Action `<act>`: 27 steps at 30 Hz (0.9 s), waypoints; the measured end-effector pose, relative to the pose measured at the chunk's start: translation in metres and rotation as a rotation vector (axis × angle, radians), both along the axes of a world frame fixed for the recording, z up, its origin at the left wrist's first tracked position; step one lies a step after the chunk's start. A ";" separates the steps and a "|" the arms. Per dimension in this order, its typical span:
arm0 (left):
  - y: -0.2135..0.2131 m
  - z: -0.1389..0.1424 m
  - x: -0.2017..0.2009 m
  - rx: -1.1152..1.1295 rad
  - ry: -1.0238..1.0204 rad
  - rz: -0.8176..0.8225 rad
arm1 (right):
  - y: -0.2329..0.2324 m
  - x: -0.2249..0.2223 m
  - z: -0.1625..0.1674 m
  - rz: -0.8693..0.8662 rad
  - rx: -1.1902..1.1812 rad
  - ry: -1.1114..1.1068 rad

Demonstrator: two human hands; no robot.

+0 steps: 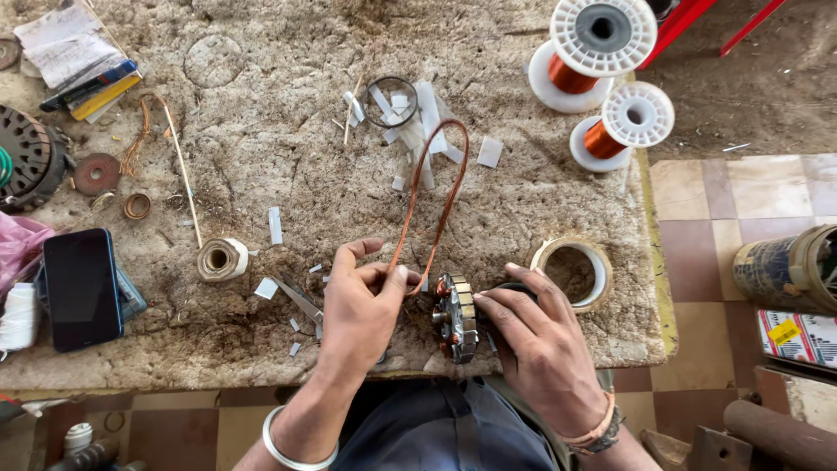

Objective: The person cuts small pieces of white tape and places them between the copper windings on a motor armature. They then continue to wind additional copper wire around the armature slots, using both hands to guide and secure the wire.

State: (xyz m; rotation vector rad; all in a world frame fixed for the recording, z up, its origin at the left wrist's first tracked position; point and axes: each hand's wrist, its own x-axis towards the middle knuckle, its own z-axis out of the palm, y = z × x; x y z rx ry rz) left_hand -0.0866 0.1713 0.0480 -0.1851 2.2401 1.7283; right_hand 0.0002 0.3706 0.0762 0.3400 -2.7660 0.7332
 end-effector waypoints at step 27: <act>-0.007 0.076 -0.012 -0.037 0.764 -0.302 | -0.012 0.014 -0.012 -0.137 -0.019 0.072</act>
